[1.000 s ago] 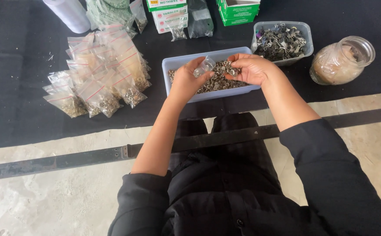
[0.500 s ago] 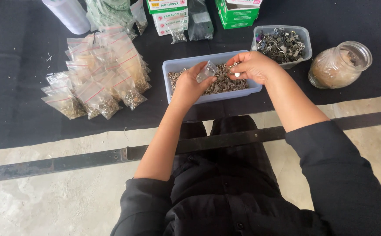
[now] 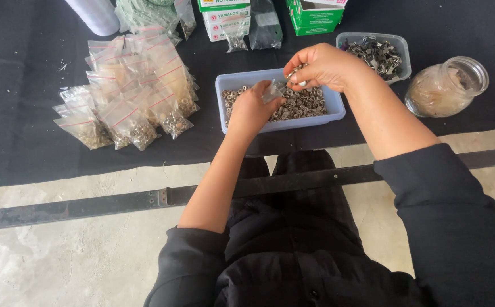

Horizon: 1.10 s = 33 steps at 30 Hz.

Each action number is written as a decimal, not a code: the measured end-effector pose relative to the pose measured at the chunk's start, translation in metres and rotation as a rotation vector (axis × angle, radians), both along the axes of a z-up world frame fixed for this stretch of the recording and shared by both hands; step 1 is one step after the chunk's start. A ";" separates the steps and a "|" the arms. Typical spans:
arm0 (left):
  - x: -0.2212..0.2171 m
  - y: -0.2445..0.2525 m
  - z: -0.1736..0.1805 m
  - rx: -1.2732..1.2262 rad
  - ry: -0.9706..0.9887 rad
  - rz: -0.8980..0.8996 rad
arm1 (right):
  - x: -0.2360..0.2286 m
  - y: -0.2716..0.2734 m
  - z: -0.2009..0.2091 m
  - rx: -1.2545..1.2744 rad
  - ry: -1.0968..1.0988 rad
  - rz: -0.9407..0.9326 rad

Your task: Sorting small metal fasteners from a bin and placing them into small plastic bags.

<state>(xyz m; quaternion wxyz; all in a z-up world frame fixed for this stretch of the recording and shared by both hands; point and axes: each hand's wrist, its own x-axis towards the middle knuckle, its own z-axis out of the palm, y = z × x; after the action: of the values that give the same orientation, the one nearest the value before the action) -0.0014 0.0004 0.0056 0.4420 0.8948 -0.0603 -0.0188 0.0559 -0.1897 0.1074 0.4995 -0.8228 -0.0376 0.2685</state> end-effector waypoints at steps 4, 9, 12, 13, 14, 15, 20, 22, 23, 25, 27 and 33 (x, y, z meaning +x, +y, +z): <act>-0.002 0.001 0.005 -0.012 0.016 0.007 | 0.007 0.007 -0.010 -0.042 -0.015 0.024; -0.002 0.002 0.004 -0.003 0.029 0.009 | 0.007 0.013 -0.010 -0.044 -0.013 0.016; -0.001 0.001 0.006 -0.002 0.033 0.010 | 0.012 0.009 -0.015 -0.038 -0.029 0.030; -0.001 0.001 0.005 -0.004 0.034 0.010 | 0.012 0.009 -0.015 -0.040 -0.029 0.030; -0.001 0.001 0.005 -0.003 0.023 0.007 | 0.013 0.009 -0.015 -0.031 -0.031 0.034; -0.001 0.002 0.004 -0.002 0.013 0.006 | 0.013 0.009 -0.015 -0.021 -0.033 0.039; -0.001 0.001 0.005 0.003 0.015 0.004 | 0.014 0.010 -0.017 -0.021 -0.035 0.041; -0.001 0.001 0.005 0.003 0.020 0.000 | 0.013 0.013 -0.016 -0.038 -0.038 0.037; 0.000 0.001 0.004 0.008 0.010 -0.001 | 0.014 0.013 -0.017 -0.038 -0.039 0.025; 0.000 0.001 0.002 0.014 0.001 -0.002 | 0.015 0.015 -0.021 -0.037 -0.039 0.013; 0.000 0.001 0.002 0.002 -0.015 0.002 | 0.016 0.016 -0.025 -0.030 -0.051 -0.011; -0.001 0.002 0.004 0.002 0.005 -0.007 | 0.010 0.019 -0.021 -0.064 -0.055 -0.013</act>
<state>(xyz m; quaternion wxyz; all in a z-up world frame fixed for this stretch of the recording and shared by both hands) -0.0021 0.0020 0.0094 0.4410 0.8950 -0.0622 -0.0226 0.0661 -0.1704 0.0867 0.4732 -0.8458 -0.0376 0.2436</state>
